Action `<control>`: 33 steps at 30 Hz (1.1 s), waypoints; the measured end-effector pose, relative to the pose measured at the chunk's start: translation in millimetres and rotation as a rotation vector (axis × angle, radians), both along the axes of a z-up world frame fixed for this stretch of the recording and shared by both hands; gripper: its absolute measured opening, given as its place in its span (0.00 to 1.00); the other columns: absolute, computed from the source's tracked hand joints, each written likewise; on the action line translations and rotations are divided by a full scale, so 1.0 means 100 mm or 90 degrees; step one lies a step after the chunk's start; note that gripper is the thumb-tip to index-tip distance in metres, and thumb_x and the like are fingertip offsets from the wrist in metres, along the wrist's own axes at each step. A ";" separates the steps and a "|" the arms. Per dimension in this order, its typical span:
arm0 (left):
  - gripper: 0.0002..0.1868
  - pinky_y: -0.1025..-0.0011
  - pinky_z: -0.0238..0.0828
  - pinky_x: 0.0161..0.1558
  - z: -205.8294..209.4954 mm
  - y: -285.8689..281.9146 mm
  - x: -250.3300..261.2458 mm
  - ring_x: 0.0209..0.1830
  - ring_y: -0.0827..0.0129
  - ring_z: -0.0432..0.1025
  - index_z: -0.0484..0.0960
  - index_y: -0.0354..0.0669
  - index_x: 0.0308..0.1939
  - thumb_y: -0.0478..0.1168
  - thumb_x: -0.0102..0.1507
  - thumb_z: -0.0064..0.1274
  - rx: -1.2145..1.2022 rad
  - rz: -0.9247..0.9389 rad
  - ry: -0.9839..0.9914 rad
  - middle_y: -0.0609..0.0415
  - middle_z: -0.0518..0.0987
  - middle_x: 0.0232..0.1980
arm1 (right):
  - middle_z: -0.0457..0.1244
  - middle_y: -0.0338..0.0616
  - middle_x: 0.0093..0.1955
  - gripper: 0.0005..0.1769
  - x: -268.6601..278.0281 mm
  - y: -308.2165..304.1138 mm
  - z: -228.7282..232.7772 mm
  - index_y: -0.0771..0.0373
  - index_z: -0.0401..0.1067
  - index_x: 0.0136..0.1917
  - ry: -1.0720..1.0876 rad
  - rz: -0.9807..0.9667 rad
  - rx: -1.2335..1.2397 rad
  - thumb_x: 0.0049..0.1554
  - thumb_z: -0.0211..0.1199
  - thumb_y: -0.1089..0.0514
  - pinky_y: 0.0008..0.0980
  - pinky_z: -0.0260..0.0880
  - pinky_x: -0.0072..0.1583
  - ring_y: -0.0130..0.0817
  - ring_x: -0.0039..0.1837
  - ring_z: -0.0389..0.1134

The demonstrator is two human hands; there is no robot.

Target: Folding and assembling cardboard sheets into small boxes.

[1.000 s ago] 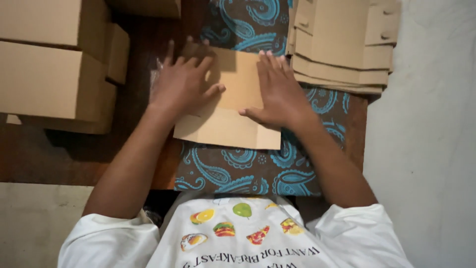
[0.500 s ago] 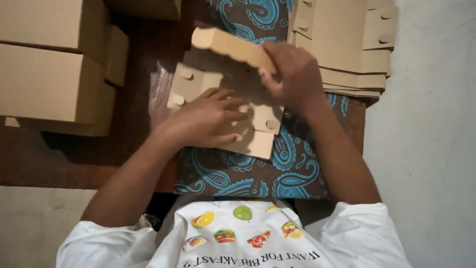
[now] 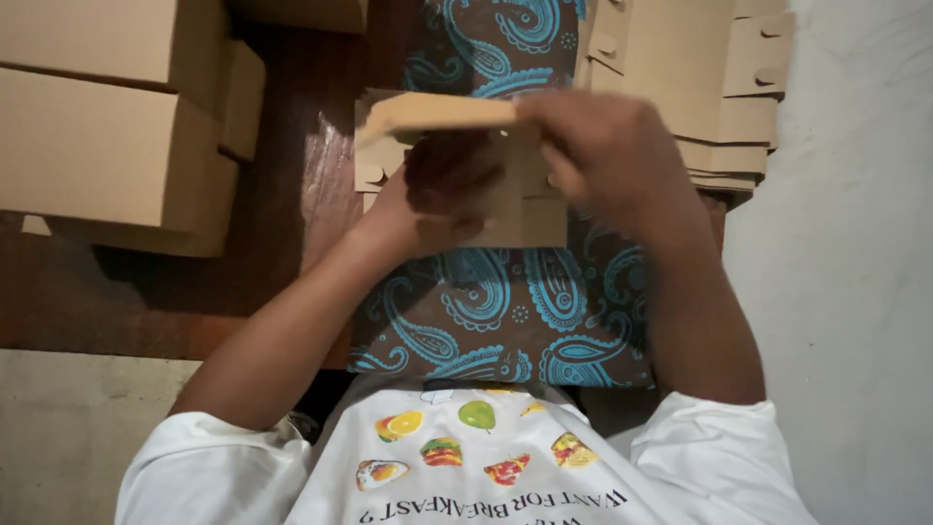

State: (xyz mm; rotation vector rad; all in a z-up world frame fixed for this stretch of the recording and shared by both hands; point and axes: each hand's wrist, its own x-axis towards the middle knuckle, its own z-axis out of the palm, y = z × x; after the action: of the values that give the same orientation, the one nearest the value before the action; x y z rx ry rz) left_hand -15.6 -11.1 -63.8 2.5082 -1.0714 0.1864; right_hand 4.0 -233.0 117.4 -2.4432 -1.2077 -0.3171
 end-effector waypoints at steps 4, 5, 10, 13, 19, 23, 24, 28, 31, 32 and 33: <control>0.37 0.46 0.68 0.63 -0.20 -0.14 -0.17 0.67 0.37 0.67 0.64 0.45 0.75 0.56 0.65 0.49 0.071 0.040 -0.042 0.38 0.71 0.71 | 0.67 0.48 0.57 0.16 -0.31 0.00 -0.08 0.59 0.66 0.57 0.087 -0.028 -0.157 0.54 0.60 0.64 0.50 0.67 0.45 0.54 0.50 0.70; 0.35 0.47 0.68 0.67 -0.28 -0.18 -0.25 0.69 0.39 0.66 0.61 0.38 0.76 0.55 0.71 0.43 0.163 0.000 -0.156 0.36 0.69 0.72 | 0.66 0.49 0.69 0.17 -0.36 -0.02 -0.13 0.61 0.66 0.58 0.056 -0.020 -0.193 0.55 0.61 0.63 0.53 0.70 0.45 0.57 0.56 0.71; 0.23 0.47 0.80 0.36 1.35 0.10 -0.64 0.42 0.48 0.81 0.85 0.49 0.50 0.59 0.67 0.45 0.155 -0.346 0.486 0.45 0.84 0.45 | 0.64 0.56 0.67 0.12 -0.49 -0.05 -0.38 0.63 0.71 0.52 -0.001 0.046 -0.187 0.54 0.65 0.61 0.56 0.69 0.61 0.64 0.67 0.65; 0.23 0.48 0.78 0.47 1.67 0.35 -0.49 0.51 0.40 0.79 0.82 0.44 0.61 0.50 0.68 0.46 -0.135 -0.475 0.601 0.42 0.85 0.54 | 0.57 0.58 0.76 0.12 -0.61 -0.04 -0.54 0.65 0.69 0.48 0.005 0.086 -0.176 0.52 0.66 0.61 0.59 0.64 0.65 0.70 0.74 0.58; 0.32 0.46 0.60 0.66 0.64 0.27 0.01 0.68 0.41 0.67 0.74 0.43 0.70 0.56 0.68 0.52 -0.019 0.052 0.133 0.42 0.74 0.68 | 0.58 0.60 0.75 0.14 -0.66 0.07 -0.82 0.64 0.74 0.49 0.063 0.055 -0.220 0.50 0.66 0.57 0.63 0.62 0.68 0.76 0.76 0.53; 0.36 0.47 0.41 0.76 0.66 0.12 0.02 0.80 0.46 0.52 0.67 0.39 0.74 0.59 0.69 0.49 0.106 0.110 0.138 0.43 0.65 0.76 | 0.59 0.59 0.73 0.17 -0.62 0.04 -0.92 0.60 0.72 0.50 0.118 0.056 -0.219 0.51 0.66 0.50 0.61 0.66 0.63 0.74 0.73 0.57; 0.36 0.47 0.41 0.76 0.63 0.11 0.02 0.80 0.46 0.52 0.67 0.39 0.74 0.59 0.69 0.49 0.107 0.105 0.140 0.43 0.65 0.76 | 0.59 0.59 0.73 0.17 -0.57 0.03 -0.91 0.60 0.72 0.50 0.122 0.052 -0.219 0.51 0.66 0.50 0.61 0.66 0.63 0.74 0.73 0.57; 0.37 0.48 0.37 0.78 0.62 0.15 0.01 0.80 0.47 0.53 0.67 0.38 0.74 0.60 0.69 0.47 0.061 0.100 0.137 0.42 0.66 0.77 | 0.63 0.56 0.65 0.25 -0.30 0.04 -0.91 0.60 0.70 0.61 0.175 0.001 -0.164 0.61 0.57 0.41 0.57 0.69 0.58 0.65 0.67 0.63; 0.38 0.48 0.35 0.78 0.59 0.17 0.03 0.82 0.48 0.50 0.66 0.39 0.75 0.61 0.69 0.45 0.049 0.092 0.148 0.44 0.65 0.78 | 0.61 0.52 0.61 0.25 -0.03 0.10 -1.08 0.60 0.68 0.67 0.162 -0.087 -0.189 0.65 0.51 0.43 0.51 0.67 0.57 0.56 0.63 0.63; 0.38 0.48 0.34 0.79 0.57 0.17 0.06 0.82 0.49 0.50 0.66 0.40 0.76 0.60 0.69 0.46 0.050 0.089 0.136 0.44 0.65 0.78 | 0.59 0.46 0.61 0.26 0.06 0.13 -1.15 0.58 0.66 0.70 0.106 -0.115 -0.234 0.65 0.51 0.42 0.46 0.65 0.55 0.48 0.62 0.61; 0.38 0.48 0.34 0.79 0.60 0.16 0.05 0.82 0.49 0.50 0.66 0.40 0.76 0.60 0.69 0.46 0.051 0.087 0.133 0.44 0.65 0.78 | 0.59 0.46 0.61 0.26 0.07 0.19 -1.13 0.58 0.66 0.70 0.103 -0.117 -0.232 0.65 0.51 0.42 0.46 0.65 0.55 0.48 0.62 0.61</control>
State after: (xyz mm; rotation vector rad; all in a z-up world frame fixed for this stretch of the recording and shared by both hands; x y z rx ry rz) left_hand -10.8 5.1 -3.5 2.6051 -0.8408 -0.0801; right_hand 10.6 -214.0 4.6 -2.8348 -1.0489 0.0593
